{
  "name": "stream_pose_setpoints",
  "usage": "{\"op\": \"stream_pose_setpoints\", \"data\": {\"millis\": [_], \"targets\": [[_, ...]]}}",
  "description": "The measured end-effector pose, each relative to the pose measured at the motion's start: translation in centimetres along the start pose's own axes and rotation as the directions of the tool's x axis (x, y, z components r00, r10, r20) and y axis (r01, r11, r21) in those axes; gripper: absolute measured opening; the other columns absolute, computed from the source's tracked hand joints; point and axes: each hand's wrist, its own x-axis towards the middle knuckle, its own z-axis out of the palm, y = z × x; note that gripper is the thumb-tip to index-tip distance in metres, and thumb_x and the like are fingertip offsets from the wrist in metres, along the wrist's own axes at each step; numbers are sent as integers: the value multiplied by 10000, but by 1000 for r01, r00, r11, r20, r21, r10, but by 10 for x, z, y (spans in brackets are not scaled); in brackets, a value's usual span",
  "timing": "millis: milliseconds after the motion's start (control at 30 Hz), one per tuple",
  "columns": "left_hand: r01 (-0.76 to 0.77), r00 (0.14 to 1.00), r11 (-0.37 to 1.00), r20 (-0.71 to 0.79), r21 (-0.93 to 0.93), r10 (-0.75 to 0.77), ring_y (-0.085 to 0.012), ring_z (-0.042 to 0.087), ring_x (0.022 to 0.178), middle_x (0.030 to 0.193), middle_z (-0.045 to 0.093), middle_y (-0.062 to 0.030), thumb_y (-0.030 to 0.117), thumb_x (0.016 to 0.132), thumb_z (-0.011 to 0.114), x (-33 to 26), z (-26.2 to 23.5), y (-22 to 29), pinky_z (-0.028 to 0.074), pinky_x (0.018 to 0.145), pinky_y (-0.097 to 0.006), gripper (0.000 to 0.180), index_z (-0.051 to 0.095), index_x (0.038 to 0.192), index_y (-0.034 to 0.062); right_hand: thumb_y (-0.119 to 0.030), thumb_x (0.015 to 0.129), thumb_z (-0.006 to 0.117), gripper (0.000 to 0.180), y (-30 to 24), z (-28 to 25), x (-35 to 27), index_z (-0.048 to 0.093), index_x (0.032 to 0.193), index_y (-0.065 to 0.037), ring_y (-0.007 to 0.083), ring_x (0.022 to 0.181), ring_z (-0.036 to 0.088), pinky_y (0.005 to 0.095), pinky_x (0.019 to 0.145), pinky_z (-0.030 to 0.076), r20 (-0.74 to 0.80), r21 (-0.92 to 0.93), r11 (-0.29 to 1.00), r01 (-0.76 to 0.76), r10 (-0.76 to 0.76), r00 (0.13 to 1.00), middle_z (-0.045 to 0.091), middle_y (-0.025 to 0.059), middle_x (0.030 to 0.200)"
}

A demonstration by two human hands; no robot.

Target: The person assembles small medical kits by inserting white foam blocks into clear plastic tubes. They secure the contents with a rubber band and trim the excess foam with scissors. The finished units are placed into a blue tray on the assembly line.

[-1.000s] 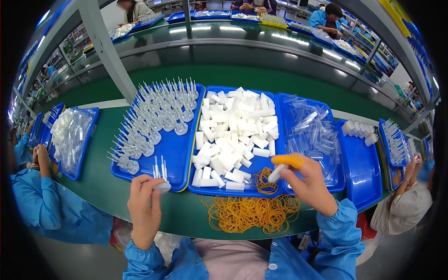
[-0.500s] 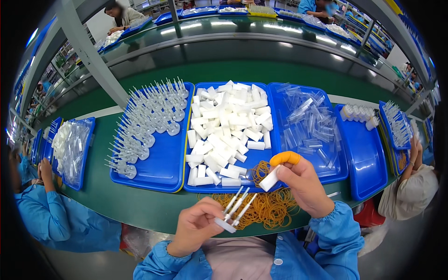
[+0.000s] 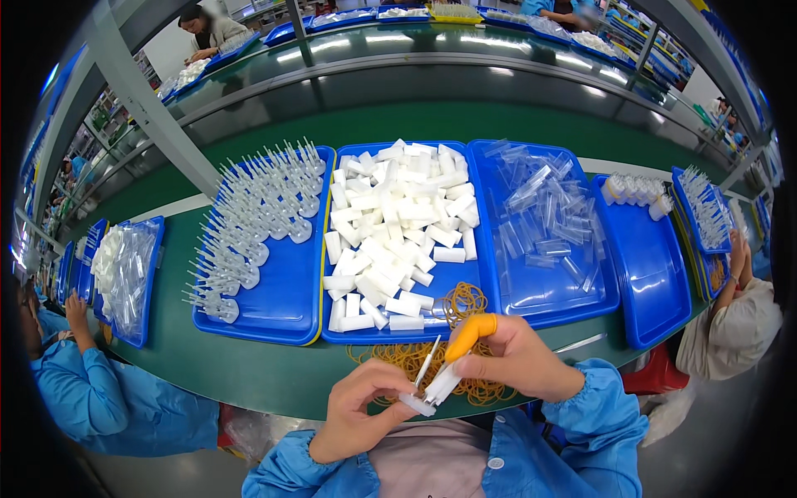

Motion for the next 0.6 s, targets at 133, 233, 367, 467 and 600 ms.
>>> {"op": "stream_pose_setpoints", "data": {"millis": [133, 233, 367, 467, 600], "targets": [[-37, 997, 999, -60, 16, 38, -156, 606, 863, 960, 575, -100, -39, 746, 715, -2, 4, -4, 534, 768, -264, 244, 627, 973, -14, -154, 844, 684, 178, 2, 9, -1, 643, 968, -33, 91, 821, 573, 242, 760, 461, 44, -152, 983, 106, -100, 994, 642, 29, 891], [-40, 995, 998, -90, -56, 35, -163, 607, 870, 979, 558, -109, -58, 749, 704, -1, 1, -8, 541, 773, -277, 241, 613, 970, -32, -202, 807, 701, 238, -8, -13, 22, 650, 986, -54, 201, 932, 570, 321, 821, 442, 104, -479, 818, 318, -307, 946, 619, 69, 979], [-32, 991, 992, -131, -122, 16, -173, 606, 881, 995, 539, -116, -79, 754, 690, -3, -2, -6, 547, 788, -289, 217, 602, 951, -52, -188, 726, 721, 234, -5, -50, 65, 660, 904, -49, 256, 917, 529, 377, 800, 404, -15, -926, 324, 194, -543, 839, 582, 68, 937], [-32, 990, 992, -143, -121, 14, -175, 607, 882, 989, 544, -118, -85, 747, 689, -5, -4, -4, 547, 788, -291, 222, 604, 950, -53, -179, 694, 727, 219, 5, -59, 81, 661, 858, -50, 246, 896, 505, 384, 779, 377, 2, -1000, -22, -12, -535, 845, 561, 73, 928], [-1, 979, 990, -200, -141, -28, -178, 607, 878, 974, 563, -123, -102, 730, 685, -6, -5, -10, 546, 790, -297, 224, 616, 939, -56, -166, 686, 699, 166, 19, -56, 85, 650, 810, -67, 229, 898, 512, 382, 756, 364, 81, -989, -149, 2, -525, 847, 557, 72, 878]]}}
